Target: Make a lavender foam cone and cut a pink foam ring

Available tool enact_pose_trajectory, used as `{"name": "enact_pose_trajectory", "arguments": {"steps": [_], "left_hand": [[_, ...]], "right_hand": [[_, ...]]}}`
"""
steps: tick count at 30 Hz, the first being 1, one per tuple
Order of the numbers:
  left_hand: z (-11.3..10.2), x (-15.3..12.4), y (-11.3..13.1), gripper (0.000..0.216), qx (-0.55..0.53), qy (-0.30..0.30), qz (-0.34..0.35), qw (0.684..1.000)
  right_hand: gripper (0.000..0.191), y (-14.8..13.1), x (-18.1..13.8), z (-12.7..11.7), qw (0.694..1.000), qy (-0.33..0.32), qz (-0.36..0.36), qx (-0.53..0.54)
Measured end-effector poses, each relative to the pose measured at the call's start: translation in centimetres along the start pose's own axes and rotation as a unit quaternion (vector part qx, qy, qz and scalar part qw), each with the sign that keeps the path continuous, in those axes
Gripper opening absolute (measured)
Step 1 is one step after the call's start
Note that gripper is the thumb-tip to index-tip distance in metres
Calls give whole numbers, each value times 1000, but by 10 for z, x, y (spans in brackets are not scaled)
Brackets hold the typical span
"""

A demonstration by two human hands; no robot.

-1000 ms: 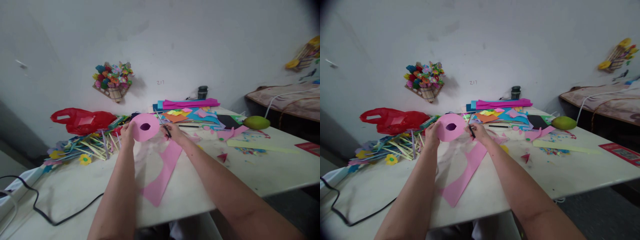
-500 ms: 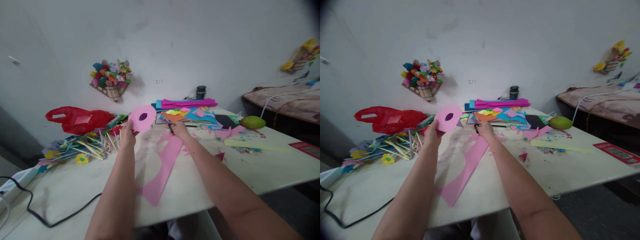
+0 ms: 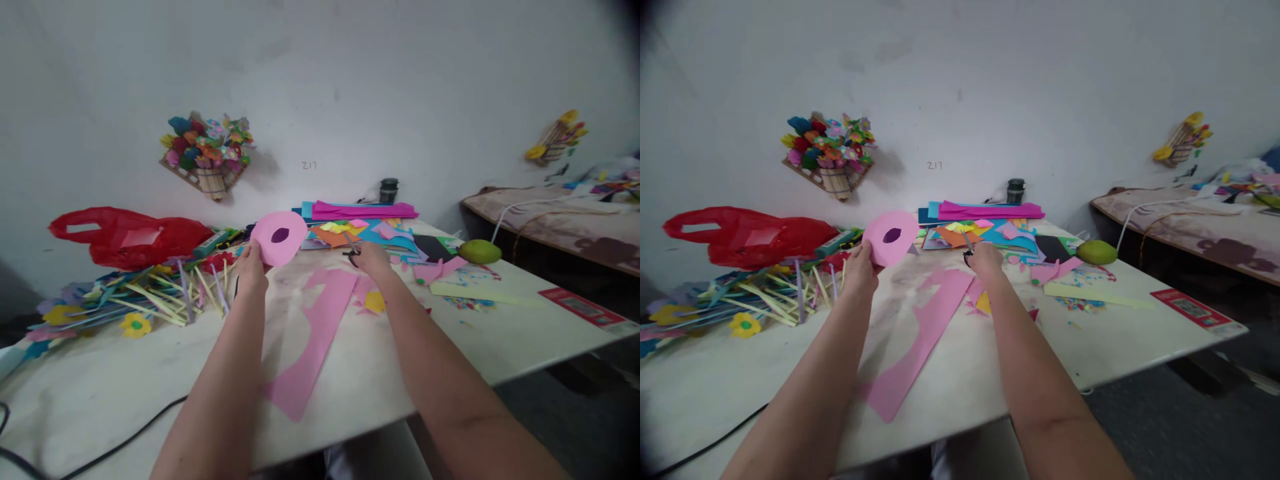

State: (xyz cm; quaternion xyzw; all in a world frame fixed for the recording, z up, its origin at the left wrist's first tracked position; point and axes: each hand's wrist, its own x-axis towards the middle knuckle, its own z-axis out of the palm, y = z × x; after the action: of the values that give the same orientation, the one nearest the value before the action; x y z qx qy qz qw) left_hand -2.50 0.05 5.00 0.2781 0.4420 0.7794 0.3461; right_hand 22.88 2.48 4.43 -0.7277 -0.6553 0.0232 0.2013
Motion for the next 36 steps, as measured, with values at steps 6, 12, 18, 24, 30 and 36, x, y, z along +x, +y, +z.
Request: {"name": "enact_pose_trajectory", "arguments": {"steps": [6,12,18,24,30,36], "left_hand": [[19,-3,7,18,-24,46,-17,999],[21,-4,13,22,-42,48,20,998],[22,-5,7,28,-52,22,36,998],[25,-2,5,24,-60,21,29,998],[24,0,3,27,-44,12,21,999],[23,2,6,25,-51,21,14,998]], "right_hand": [[32,-2,-1,5,999,-16,-12,-35],[27,0,-1,14,998,-30,-24,-53],[26,5,1,8,993,-61,-54,-87],[55,-17,-11,-6,965,-131,-206,-99],[64,-20,-11,9,947,-222,-227,-40],[13,-9,-7,12,957,-146,-231,93]]}}
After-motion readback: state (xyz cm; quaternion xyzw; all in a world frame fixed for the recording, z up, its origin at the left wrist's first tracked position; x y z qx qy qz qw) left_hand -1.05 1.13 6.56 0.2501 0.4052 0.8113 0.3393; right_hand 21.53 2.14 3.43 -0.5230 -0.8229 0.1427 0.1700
